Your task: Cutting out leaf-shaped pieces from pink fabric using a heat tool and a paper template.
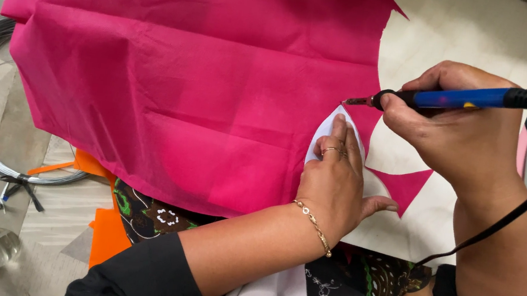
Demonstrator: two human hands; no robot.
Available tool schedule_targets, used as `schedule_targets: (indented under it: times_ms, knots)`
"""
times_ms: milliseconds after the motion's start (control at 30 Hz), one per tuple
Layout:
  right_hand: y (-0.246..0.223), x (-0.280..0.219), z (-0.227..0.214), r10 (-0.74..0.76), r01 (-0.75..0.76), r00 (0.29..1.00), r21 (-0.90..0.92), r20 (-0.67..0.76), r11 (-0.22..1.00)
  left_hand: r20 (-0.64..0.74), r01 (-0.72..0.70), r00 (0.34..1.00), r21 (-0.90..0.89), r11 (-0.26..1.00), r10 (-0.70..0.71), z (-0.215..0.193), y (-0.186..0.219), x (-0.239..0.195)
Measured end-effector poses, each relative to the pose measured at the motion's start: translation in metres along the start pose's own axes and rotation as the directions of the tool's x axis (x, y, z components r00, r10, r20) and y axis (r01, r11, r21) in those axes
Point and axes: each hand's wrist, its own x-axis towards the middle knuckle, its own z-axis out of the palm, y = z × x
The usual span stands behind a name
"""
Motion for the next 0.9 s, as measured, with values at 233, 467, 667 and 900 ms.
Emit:
schedule_targets:
  times_ms: [233,467,667,900]
  knots:
    - [-0.001,0.0,-0.002,0.007,-0.008,1.0,0.04,0.014,0.999,-0.026,0.008,1.0,0.019,1.0,-0.008,0.001,0.0,0.0]
    - [0.004,-0.001,-0.006,-0.081,0.081,0.996,-0.007,0.028,0.997,-0.038,-0.031,0.999,-0.025,0.999,0.03,0.026,0.004,0.009]
    - [0.013,-0.002,-0.008,-0.116,0.116,0.993,0.014,0.032,0.993,-0.231,-0.043,0.972,-0.039,0.998,0.032,0.042,0.0,0.02]
    - [0.025,-0.012,-0.009,-0.219,0.218,0.976,0.05,0.017,0.975,-0.136,-0.092,0.986,0.027,0.995,0.094,0.046,-0.005,0.02]
